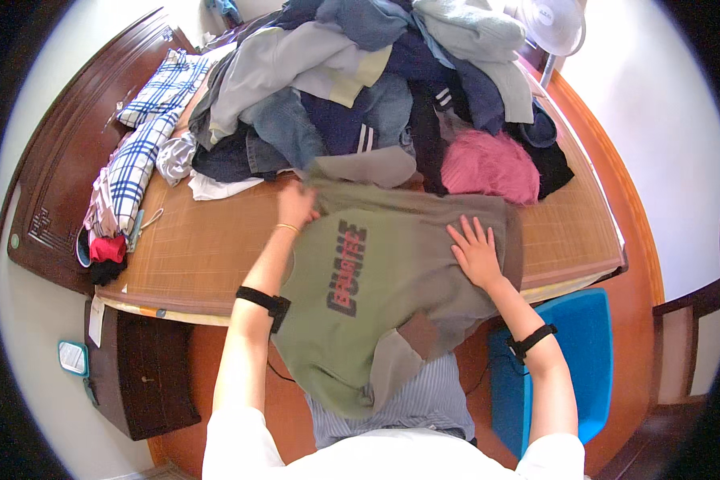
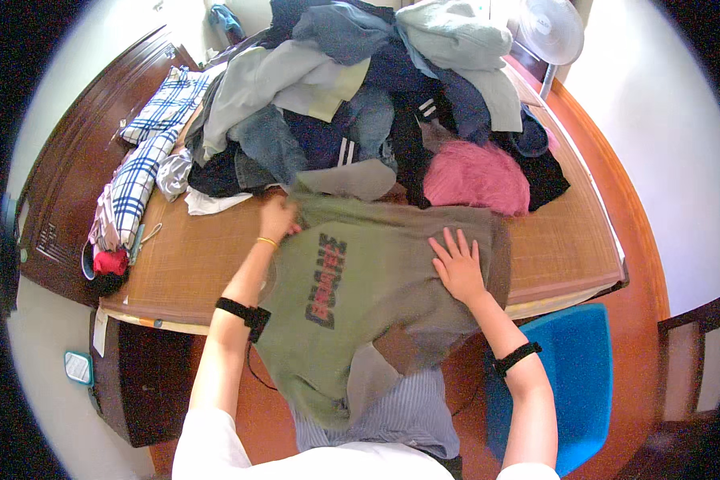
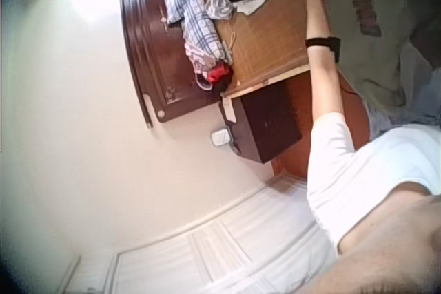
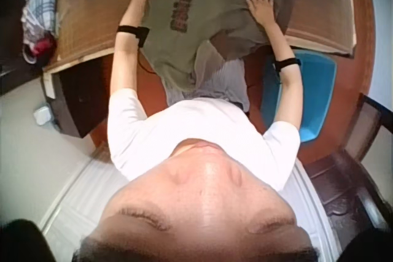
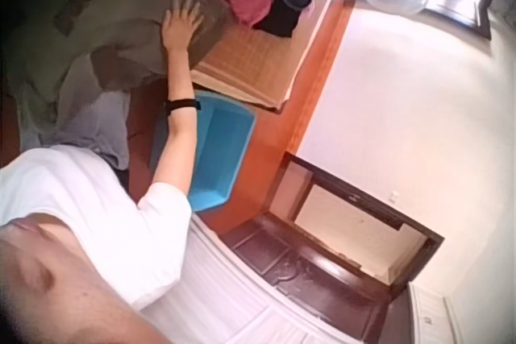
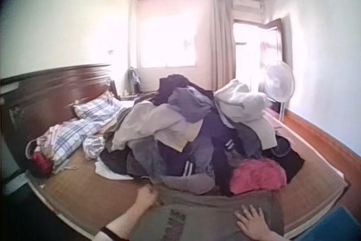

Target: The recorder is folding several items of clothing on a bed and placing them into a blue plastic bin.

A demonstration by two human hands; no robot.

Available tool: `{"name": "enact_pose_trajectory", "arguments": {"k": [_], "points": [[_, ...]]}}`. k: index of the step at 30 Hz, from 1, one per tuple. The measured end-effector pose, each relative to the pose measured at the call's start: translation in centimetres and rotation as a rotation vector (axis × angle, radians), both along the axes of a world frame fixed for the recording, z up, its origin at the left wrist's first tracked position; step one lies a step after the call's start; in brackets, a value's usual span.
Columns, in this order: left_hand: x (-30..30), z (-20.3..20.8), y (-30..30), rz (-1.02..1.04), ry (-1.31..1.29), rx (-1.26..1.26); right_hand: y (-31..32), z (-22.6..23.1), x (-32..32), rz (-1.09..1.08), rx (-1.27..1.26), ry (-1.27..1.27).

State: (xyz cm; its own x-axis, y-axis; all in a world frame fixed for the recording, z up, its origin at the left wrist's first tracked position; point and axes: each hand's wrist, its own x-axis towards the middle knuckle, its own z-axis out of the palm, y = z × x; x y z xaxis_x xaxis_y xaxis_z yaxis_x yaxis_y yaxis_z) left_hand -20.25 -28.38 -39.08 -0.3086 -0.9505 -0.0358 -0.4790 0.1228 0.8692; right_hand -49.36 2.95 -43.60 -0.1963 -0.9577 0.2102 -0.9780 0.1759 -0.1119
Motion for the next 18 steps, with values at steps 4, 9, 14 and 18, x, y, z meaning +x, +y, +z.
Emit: {"name": "enact_pose_trajectory", "arguments": {"k": [4, 9, 14, 18], "points": [[1.9, 1.1, -2.8, 0.275, -0.081, -0.498, -1.7, 1.0, 1.2, 0.248, -0.004, -0.146], [-0.4, -1.9, 3.1, -0.346, -0.185, -0.623, -3.4, -0.3, -0.6, -0.015, -0.23, -0.013], [0.8, -3.1, 4.5, -0.527, -0.436, -0.655, -5.9, -0.5, -1.9, -0.1, -0.122, 0.107], [-0.1, -3.6, 3.4, -0.445, -0.741, -0.692, -8.2, -0.6, -4.4, -0.068, -0.085, 0.068]]}}
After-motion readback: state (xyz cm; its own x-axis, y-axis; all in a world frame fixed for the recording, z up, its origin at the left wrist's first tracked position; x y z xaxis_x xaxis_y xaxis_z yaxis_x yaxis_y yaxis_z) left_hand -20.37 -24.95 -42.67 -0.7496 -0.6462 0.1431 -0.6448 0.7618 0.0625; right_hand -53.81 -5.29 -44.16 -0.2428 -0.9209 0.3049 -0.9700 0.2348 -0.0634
